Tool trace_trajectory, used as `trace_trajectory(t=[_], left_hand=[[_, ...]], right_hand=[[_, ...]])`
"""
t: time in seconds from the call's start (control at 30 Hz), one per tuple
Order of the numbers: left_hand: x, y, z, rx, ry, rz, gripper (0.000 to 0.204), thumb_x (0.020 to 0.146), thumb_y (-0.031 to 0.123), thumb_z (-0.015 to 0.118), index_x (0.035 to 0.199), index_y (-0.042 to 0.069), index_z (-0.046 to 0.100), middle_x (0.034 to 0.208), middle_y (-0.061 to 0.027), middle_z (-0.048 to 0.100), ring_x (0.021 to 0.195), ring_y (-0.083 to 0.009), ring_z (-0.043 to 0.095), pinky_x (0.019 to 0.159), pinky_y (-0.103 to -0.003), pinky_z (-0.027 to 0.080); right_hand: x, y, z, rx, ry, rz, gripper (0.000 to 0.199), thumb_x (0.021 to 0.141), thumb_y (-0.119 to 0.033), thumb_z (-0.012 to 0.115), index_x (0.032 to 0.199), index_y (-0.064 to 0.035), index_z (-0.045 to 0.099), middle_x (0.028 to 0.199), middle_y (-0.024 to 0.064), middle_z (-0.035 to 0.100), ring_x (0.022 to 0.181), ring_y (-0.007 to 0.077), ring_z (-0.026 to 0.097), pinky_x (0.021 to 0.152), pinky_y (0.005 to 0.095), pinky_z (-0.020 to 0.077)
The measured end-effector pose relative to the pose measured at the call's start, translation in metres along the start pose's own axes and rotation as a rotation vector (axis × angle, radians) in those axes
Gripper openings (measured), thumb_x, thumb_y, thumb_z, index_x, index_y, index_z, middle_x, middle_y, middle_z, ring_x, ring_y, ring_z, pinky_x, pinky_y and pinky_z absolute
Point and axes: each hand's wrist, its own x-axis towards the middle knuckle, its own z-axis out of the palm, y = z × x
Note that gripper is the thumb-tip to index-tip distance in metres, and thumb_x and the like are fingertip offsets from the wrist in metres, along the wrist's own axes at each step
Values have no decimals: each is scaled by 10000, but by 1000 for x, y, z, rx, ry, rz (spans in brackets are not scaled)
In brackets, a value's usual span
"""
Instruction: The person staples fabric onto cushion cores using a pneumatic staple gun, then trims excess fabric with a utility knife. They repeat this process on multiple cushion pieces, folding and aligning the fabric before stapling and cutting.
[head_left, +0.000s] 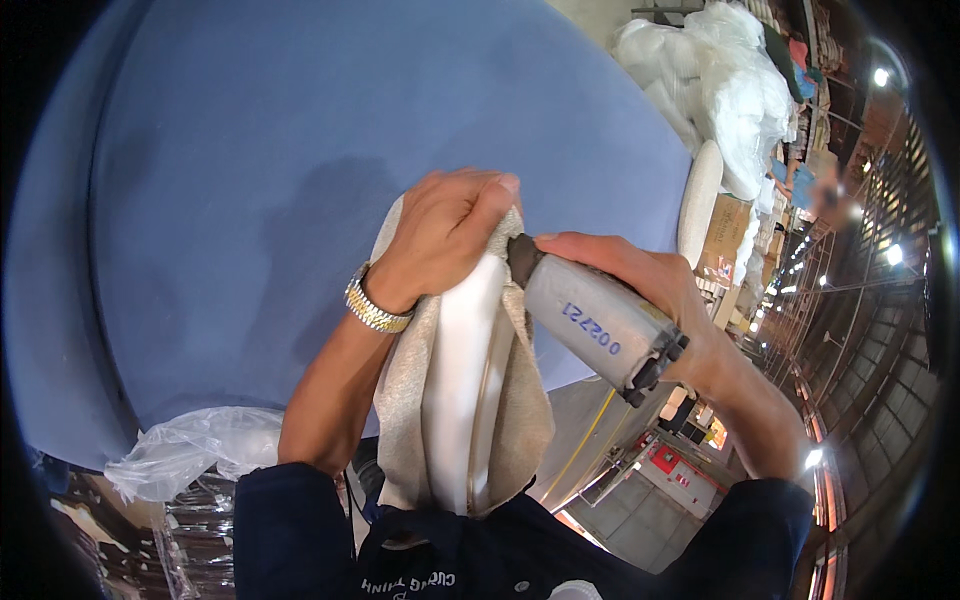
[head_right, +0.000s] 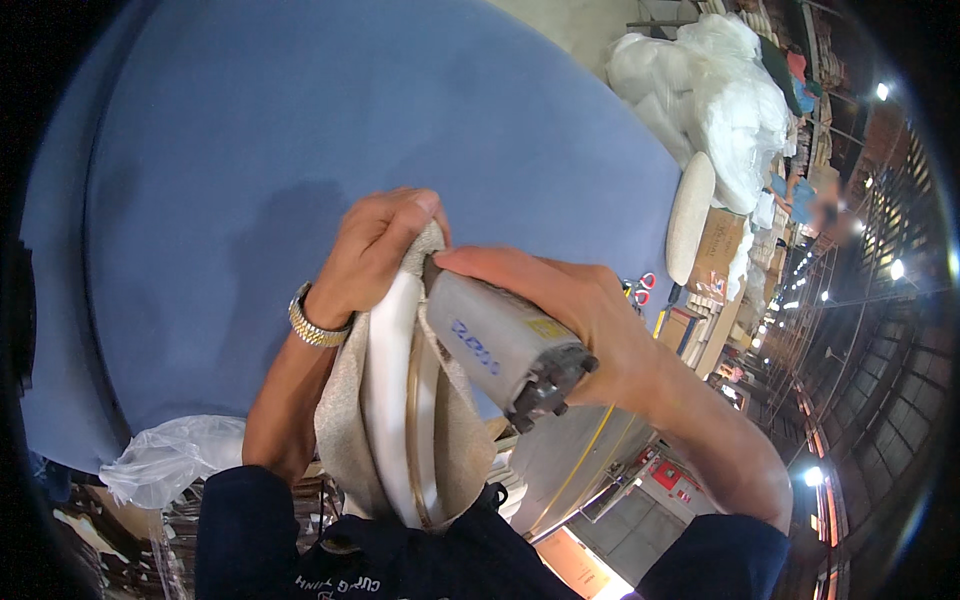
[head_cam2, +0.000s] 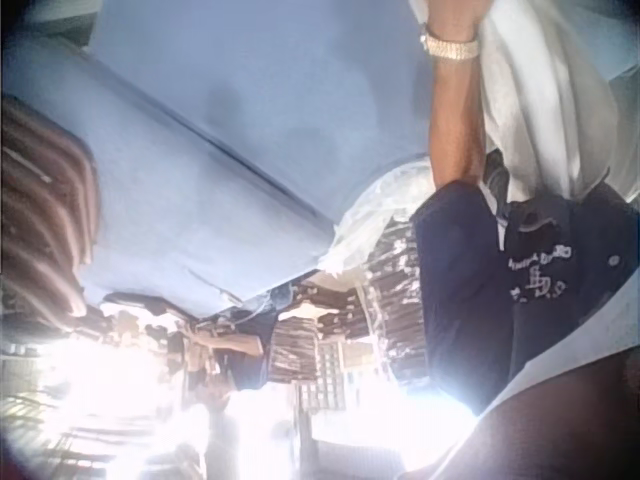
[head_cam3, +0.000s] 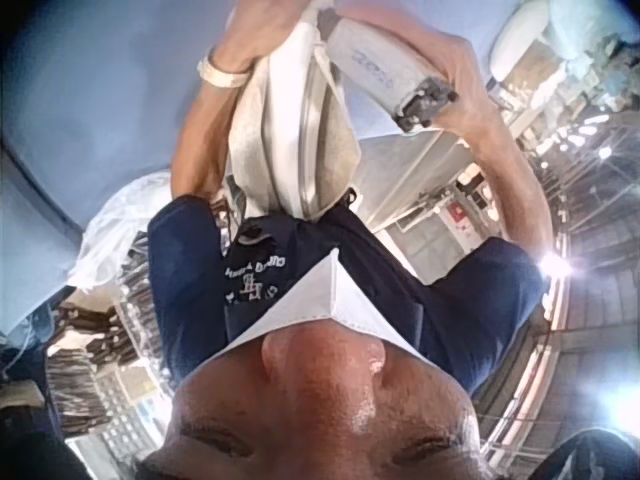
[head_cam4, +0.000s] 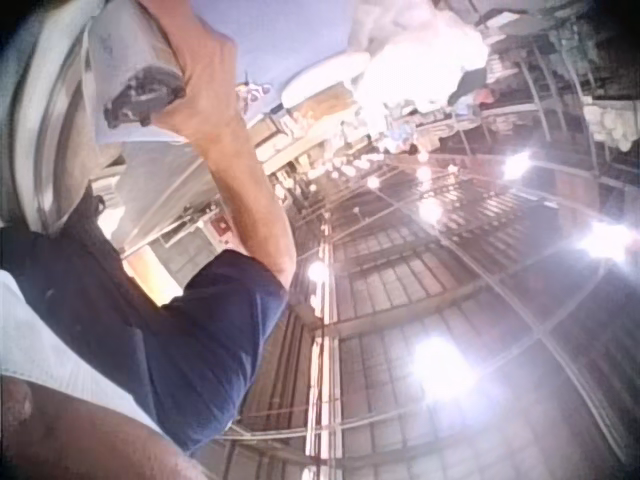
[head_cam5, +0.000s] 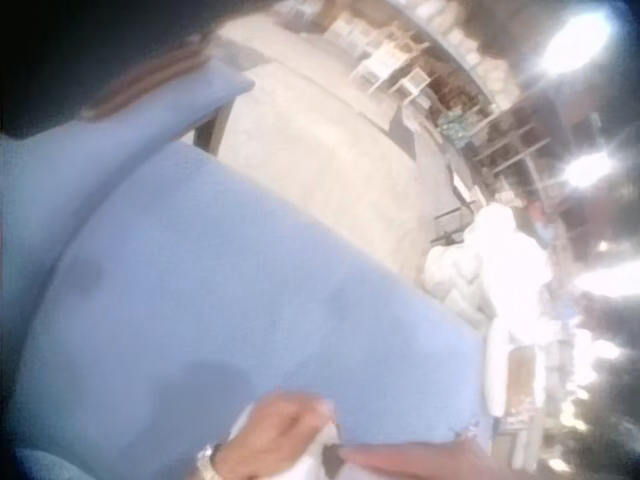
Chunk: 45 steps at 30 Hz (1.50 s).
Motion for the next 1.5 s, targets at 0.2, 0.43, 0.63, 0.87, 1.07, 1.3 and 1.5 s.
trace_trajectory(t=[0.2, 0.43, 0.63, 0.87, 1.07, 1.3, 1.5], left_hand=[[-2, -9, 2, -27, 3, 36, 515, 1076, 339, 428, 813, -16, 694, 757, -126, 656, 685, -232, 615, 682, -365, 477], [1, -3, -6, -54, -6, 24, 510, 1075, 355, 450, 818, -16, 687, 698, -77, 642, 650, -164, 589, 641, -323, 466], [3, -12, -1, -138, 0, -25, 494, 1075, 350, 465, 820, -7, 692, 672, -53, 639, 637, -127, 575, 612, -307, 456], [0, 3, -4, 221, 87, 212, 511, 1026, 408, 479, 834, 15, 743, 829, -214, 712, 790, -334, 664, 812, -395, 519], [-1, 19, -21, 2, 71, -268, 519, 1007, 411, 470, 870, 17, 778, 788, -143, 724, 757, -236, 663, 838, -351, 519], [-41, 156, -3, -27, 271, 96, 520, 954, 367, 539, 699, -30, 759, 627, -137, 659, 628, -229, 598, 685, -360, 497], [-120, 332, 116, 456, 5, 1025, 443, 930, 297, 540, 623, 31, 717, 597, -87, 635, 636, -223, 609, 797, -400, 476]], right_hand=[[-7, -4, 7, 41, 27, 56, 830, 716, -348, 840, 1447, -54, 581, 1349, 167, 665, 1191, 312, 689, 997, 377, 526], [2, -15, 16, -129, 103, -8, 541, 861, -75, 782, 1369, -34, 602, 1320, 144, 683, 1151, 252, 706, 981, 356, 572], [1, 1, 14, -26, 120, -36, 667, 759, -226, 777, 1379, -48, 607, 1318, 131, 671, 1161, 251, 686, 999, 343, 529], [-5, 21, 14, -82, 192, -294, 735, 687, -53, 803, 1390, -106, 597, 1284, 125, 681, 1116, 302, 689, 972, 362, 532], [-48, 34, 53, -103, 496, -481, 654, 739, -17, 774, 1367, -83, 606, 1197, 141, 715, 1080, 297, 704, 935, 354, 536], [-105, 214, 111, -21, 611, 146, 583, 773, -96, 767, 1339, -76, 632, 1273, 191, 682, 1229, 395, 627, 1028, 446, 501], [-133, 207, 88, 93, 733, -259, 565, 932, -206, 718, 1447, -29, 568, 1545, 232, 484, 1400, 387, 513, 1162, 433, 413]])
